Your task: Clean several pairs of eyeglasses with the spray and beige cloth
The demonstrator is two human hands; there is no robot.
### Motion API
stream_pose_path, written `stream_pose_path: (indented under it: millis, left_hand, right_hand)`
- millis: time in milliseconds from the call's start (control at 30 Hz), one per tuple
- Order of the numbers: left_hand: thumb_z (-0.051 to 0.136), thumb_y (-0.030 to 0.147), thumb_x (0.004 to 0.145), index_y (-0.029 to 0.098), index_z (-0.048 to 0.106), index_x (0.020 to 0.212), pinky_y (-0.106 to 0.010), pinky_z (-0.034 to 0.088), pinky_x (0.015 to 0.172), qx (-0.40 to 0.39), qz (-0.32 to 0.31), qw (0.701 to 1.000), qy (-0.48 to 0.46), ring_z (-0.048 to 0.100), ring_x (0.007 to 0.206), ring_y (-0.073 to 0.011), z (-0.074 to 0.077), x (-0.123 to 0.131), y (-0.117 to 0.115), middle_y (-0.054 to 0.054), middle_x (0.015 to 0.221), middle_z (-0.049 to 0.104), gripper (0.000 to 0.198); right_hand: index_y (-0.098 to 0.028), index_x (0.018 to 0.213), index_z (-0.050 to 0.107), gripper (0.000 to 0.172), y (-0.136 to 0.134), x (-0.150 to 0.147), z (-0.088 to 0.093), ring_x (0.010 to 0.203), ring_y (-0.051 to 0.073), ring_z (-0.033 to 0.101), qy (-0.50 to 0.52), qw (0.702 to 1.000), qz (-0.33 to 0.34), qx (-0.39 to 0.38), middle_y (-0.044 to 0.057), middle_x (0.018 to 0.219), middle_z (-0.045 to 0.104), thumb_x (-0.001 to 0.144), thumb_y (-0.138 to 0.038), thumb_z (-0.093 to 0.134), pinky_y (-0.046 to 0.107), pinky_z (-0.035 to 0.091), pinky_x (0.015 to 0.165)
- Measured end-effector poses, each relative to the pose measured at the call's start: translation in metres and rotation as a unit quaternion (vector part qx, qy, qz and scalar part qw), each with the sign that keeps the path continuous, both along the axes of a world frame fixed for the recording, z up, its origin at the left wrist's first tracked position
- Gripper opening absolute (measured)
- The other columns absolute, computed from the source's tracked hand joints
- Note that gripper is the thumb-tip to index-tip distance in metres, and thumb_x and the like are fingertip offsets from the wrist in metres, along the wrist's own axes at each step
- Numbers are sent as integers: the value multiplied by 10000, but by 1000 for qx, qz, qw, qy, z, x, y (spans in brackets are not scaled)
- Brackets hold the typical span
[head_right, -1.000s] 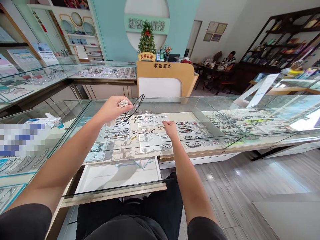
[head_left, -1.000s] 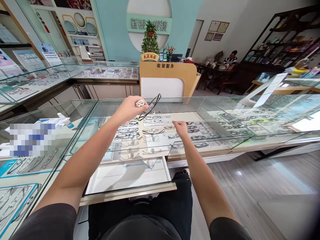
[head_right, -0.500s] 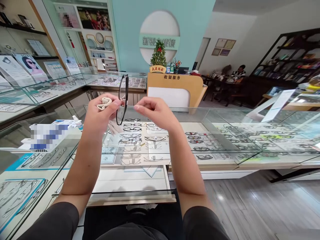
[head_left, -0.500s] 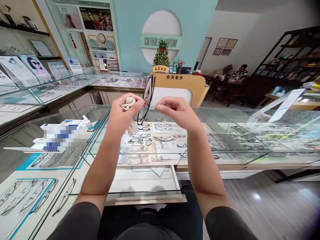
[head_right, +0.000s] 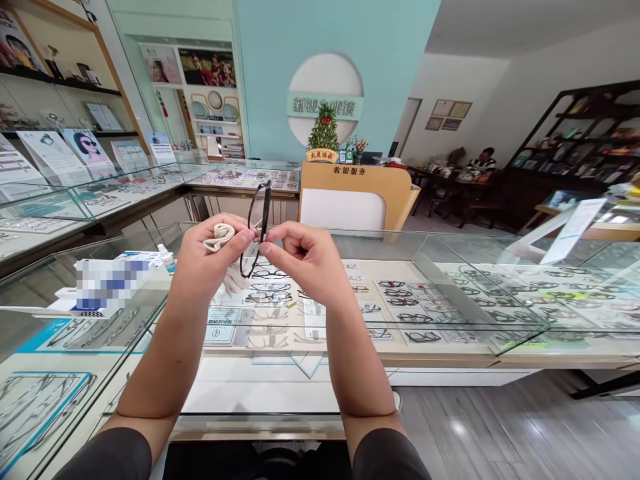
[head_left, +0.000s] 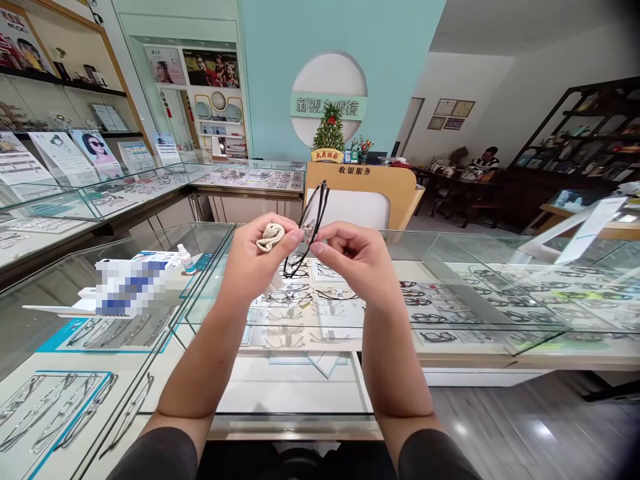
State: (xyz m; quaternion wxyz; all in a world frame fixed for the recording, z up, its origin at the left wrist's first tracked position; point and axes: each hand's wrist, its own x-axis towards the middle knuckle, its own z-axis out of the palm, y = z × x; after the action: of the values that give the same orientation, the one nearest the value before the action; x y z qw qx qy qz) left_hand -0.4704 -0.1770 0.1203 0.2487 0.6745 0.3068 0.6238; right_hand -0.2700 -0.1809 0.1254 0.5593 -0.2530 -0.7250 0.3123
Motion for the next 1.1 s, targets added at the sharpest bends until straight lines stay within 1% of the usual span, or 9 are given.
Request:
stream_pose_path:
  millis: [133, 233, 300, 467, 633, 800, 933, 1000, 1100]
  left_hand:
    - [890, 583, 921, 235, 740, 861, -337, 573, 756, 2, -4, 1000, 1, 707, 826, -193, -1, 3, -1, -45, 941, 797, 384]
    - [874, 604, 926, 238, 719, 853, -335, 556, 731, -3, 3, 1000, 22, 699, 831, -200, -3, 2, 0, -46, 931, 790, 405]
    - [876, 636, 915, 242, 700, 838, -325, 529, 694, -9, 1, 999, 41, 694, 825, -209, -3, 0, -1, -40, 860, 763, 438]
    - [879, 688, 898, 251, 700, 852, -306, 460, 603, -14, 7, 998, 57, 603, 674, -178, -2, -2, 0, 0, 703, 667, 475]
    - [883, 605, 923, 247, 734, 874, -290, 418, 562, -8, 15, 998, 57, 513, 585, -142, -3, -4, 1, 24, 659, 627, 391]
    - [857, 550, 959, 238, 758, 904, -287, 459, 584, -3, 13, 998, 57, 534, 601, -133, -4, -4, 2, -10, 805, 765, 331]
    - [830, 579, 983, 229, 774, 953, -300, 515, 669, -1, 29, 998, 56, 648, 730, -169, -5, -5, 3, -57, 971, 843, 355]
    - [817, 560, 1001, 226, 783, 964, -298, 512, 688, 5, 44, 997, 58, 663, 760, -173, -5, -6, 3, -65, 999, 855, 338]
    - [807, 521, 1017, 224, 799, 953, -295, 494, 682, 18, 63, 996, 68, 658, 756, -166, -5, -8, 3, -61, 999, 861, 304]
  right_hand:
    - [-251, 838, 683, 463, 0, 0, -4, 578, 103, 219, 0, 1000, 14, -12, -112, 605, 276, 922, -650, 903, 324, 226, 555]
    - [-244, 854, 726, 483, 4, 2, -5, 577, 103, 231, 1, 1000, -10, -9, -108, 597, 298, 917, -693, 894, 328, 222, 563]
    - [-238, 861, 751, 498, 7, 4, -5, 577, 102, 227, 3, 1000, -21, -8, -107, 594, 305, 909, -713, 894, 331, 213, 568]
    - [-231, 836, 767, 513, 8, 6, -5, 583, 103, 225, 15, 1000, -17, -13, -101, 597, 303, 896, -723, 902, 331, 213, 577]
    - [-229, 835, 774, 528, 6, 7, -5, 587, 106, 240, 12, 1000, -27, -10, -95, 599, 315, 890, -739, 898, 332, 224, 585]
    - [-234, 827, 767, 518, 4, 10, -4, 586, 110, 258, 2, 999, -36, -2, -90, 592, 332, 909, -731, 886, 332, 241, 590]
    - [-232, 839, 779, 502, 3, 14, -3, 589, 113, 281, 0, 998, -54, 10, -81, 593, 356, 927, -715, 878, 333, 261, 590]
    - [-229, 852, 791, 464, 3, 15, -3, 586, 114, 301, 2, 996, -85, 26, -73, 595, 380, 952, -674, 874, 334, 273, 590]
    - [-232, 886, 803, 381, 1, 18, -5, 562, 114, 335, 17, 984, -170, 60, -73, 579, 395, 1003, -592, 849, 331, 294, 583]
